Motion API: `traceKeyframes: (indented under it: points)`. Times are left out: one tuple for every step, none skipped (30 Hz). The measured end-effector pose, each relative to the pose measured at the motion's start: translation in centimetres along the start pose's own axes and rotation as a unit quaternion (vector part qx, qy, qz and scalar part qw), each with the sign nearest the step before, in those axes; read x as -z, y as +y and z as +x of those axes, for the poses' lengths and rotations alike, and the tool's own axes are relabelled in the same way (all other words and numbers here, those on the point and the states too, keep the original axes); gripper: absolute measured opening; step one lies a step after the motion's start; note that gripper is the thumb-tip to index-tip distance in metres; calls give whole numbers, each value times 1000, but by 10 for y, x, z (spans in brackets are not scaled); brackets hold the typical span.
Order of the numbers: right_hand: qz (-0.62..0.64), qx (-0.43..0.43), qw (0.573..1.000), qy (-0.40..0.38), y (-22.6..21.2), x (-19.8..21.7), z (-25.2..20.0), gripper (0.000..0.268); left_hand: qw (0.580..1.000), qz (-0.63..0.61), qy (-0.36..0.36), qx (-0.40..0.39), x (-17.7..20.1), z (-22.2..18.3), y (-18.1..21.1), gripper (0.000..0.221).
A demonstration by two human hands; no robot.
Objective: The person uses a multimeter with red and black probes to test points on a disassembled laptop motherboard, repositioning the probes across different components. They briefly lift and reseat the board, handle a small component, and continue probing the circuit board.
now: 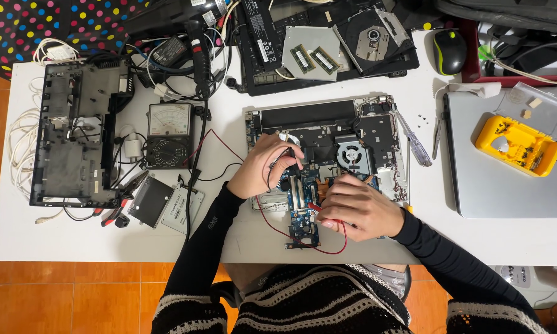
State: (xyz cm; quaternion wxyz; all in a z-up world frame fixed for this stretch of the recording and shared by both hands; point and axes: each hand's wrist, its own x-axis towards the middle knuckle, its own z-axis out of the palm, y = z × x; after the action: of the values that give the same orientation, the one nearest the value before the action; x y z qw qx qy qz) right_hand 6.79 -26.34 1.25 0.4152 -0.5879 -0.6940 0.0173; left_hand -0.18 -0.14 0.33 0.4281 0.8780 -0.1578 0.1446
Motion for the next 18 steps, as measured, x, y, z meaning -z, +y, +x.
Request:
traceKeyframes:
  points:
    - [0, 0, 1000, 0, -1, 0, 0, 10, 1000, 0, 0, 0, 0, 0, 0, 12]
    - [0, -1, 1000, 0, -1, 1, 1, 11, 1000, -2, -1, -1, 0, 0, 0, 13]
    - [1, -1, 1000, 0, -1, 1, 1, 11, 1000, -4, -1, -2, 0, 1, 0, 13]
    - [0, -1, 1000, 1, -1, 1, 1, 11, 1000, -4, -1, -2, 0, 1, 0, 13]
    - [0, -2, 1000, 0, -1, 2, 2, 11, 1000, -7, -1, -8, 0, 1, -1, 12]
    - [0, -2, 1000, 0, -1, 2, 2, 11, 1000, -10, 0, -13, 0, 1, -1, 12]
    - [0, -2, 1000, 0, -1, 2, 1, 11, 1000, -10, 0, -13, 0, 1, -1, 12]
    - [1, -3, 1000, -1, -1, 1, 1, 11, 1000, -8, -1, -12, 0, 1, -1, 12]
    - [2, -3, 1000, -1, -1, 1, 1, 11, 1000, -6, -1, -11, 0, 1, 0, 12]
    - [2, -3, 1000, -1, -1, 1, 1, 11, 1000, -6, -2, -11, 0, 1, 0, 12]
    - [2, -2, 1000, -1, -1, 1, 1, 11, 1000, -3, -3, -9, 0, 1, -1, 12]
    - [2, -1, 1000, -1, -1, 1, 1, 11, 1000, -1, -3, -7, 0, 1, -1, 12]
    - [1, -1, 1000, -1, -1, 1, 1, 11, 1000, -1, -3, -7, 0, 1, -1, 12]
    - [1, 0, 1000, 0, 0, 1, 1, 11, 1000, -2, -4, -8, 0, 1, -1, 12]
    - [0, 1, 1000, 0, 0, 1, 1, 11, 1000, -4, -5, -8, 0, 1, -1, 12]
    - [0, 1, 1000, 0, 0, 0, 0, 11, 1000, -4, -6, -8, 0, 1, -1, 12]
    - [0, 0, 1000, 0, 0, 0, 0, 11, 1000, -5, -6, -7, 0, 1, -1, 12]
    - [0, 0, 1000, 0, 0, 0, 0, 11, 1000, -7, -7, -6, 0, 1, -1, 12]
